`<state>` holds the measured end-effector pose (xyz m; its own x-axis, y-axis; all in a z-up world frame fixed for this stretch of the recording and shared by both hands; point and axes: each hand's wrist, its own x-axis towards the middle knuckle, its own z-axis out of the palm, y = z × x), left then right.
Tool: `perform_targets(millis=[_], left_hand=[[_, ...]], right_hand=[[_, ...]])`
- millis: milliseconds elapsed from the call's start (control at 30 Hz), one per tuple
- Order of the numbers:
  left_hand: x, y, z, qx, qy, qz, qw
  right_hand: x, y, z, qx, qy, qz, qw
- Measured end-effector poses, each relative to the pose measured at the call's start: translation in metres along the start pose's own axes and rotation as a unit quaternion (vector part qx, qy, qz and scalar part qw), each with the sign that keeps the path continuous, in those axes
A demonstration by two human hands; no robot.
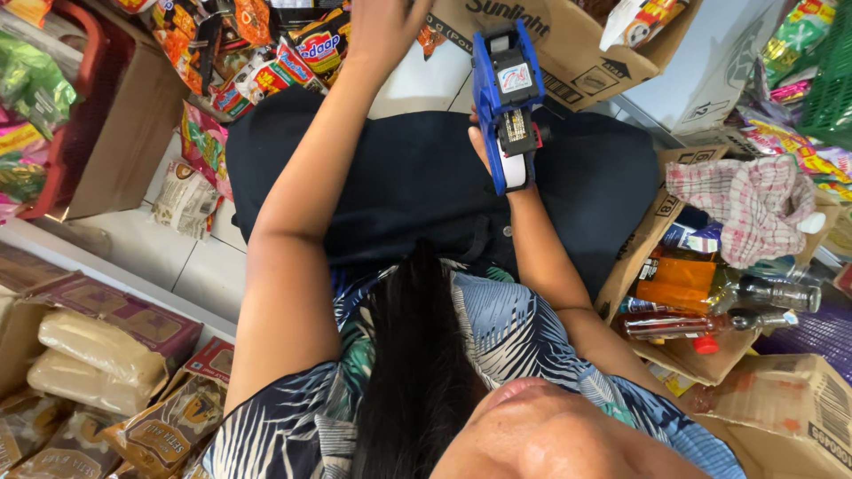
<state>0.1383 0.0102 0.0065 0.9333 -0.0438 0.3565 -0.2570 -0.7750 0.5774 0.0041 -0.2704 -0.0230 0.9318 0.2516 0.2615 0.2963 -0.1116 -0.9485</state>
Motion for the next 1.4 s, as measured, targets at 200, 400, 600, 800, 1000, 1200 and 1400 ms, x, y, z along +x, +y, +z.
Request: perform_targets(millis=[200, 400, 600, 800, 1000, 1200, 1400], left_hand=[[-0.063, -0.049, -0.063, 0.097, 0.16, 0.064, 0.98], [-0.064, -0.086, -0.037, 0.289, 0.014, -0.122, 0.949], [-0.072, -0.083, -0.034, 0.302, 0.002, -0.152, 0.941], [-0.093, -0.031, -0.081, 0.172, 0.106, -0.068, 0.977], [-0.1, -0.024, -0.065, -0.393, 0.155, -0.114, 0.899], [-0.117, 0.005, -0.014, -0.752, 0.184, -0.326, 0.542], [-0.121, 0.016, -0.015, -0.817, 0.085, -0.304, 0.483]], right_hand=[[0.004, 0.001, 0.005, 0.089, 0.008, 0.046, 0.995], [0.017, -0.014, 0.015, 0.034, 0.033, 0.004, 0.999], [0.017, -0.015, 0.015, 0.054, 0.042, 0.021, 0.997], [0.017, -0.014, 0.019, 0.085, 0.054, -0.01, 0.995], [0.016, -0.022, 0.018, 0.054, 0.04, -0.016, 0.998], [0.011, -0.033, 0.018, -0.022, 0.026, -0.098, 0.995], [0.008, -0.028, 0.026, 0.012, -0.032, -0.038, 0.999]])
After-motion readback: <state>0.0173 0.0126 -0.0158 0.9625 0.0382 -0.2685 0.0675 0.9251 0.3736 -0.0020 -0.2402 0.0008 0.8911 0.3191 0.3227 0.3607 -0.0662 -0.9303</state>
